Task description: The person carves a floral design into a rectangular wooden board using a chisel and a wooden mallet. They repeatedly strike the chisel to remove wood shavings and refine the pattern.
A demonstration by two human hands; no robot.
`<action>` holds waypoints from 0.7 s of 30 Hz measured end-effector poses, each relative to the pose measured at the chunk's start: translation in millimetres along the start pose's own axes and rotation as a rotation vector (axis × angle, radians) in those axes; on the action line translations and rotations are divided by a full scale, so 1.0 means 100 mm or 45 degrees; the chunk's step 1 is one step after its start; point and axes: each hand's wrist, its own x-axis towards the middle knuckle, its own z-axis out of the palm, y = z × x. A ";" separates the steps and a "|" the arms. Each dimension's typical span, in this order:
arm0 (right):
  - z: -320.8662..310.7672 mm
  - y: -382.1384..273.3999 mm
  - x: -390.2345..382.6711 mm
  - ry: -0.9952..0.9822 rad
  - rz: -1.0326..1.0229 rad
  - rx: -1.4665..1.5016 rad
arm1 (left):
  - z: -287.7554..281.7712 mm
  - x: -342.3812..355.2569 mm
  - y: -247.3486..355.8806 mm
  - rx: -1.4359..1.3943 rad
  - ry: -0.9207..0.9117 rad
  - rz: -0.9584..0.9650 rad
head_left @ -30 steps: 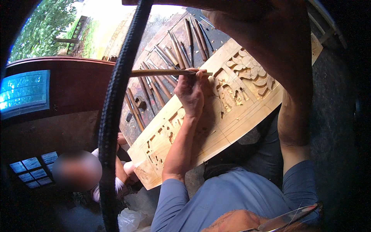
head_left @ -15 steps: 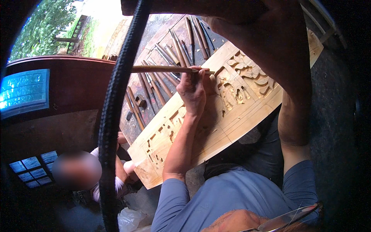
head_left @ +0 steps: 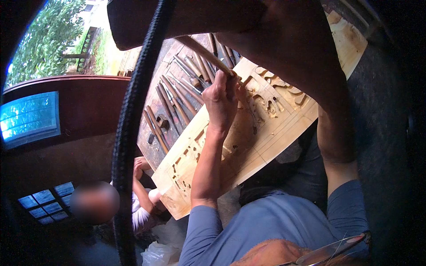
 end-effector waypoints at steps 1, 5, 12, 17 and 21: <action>0.04 0.00 -0.01 -0.001 -0.002 0.022 | -0.05 0.00 -0.04 0.062 -0.027 0.004; 0.09 0.02 0.03 0.034 -0.020 0.030 | -0.14 0.04 -0.04 0.112 -0.044 0.050; -0.22 0.33 0.16 0.241 0.094 -0.124 | -0.02 0.21 0.11 0.171 -0.213 0.072; -0.23 0.44 0.05 -0.046 -0.045 -0.465 | -0.07 0.24 0.03 0.253 -0.291 0.100; -0.36 0.44 0.08 0.115 0.014 -0.349 | -0.03 0.23 0.08 0.208 -0.268 0.097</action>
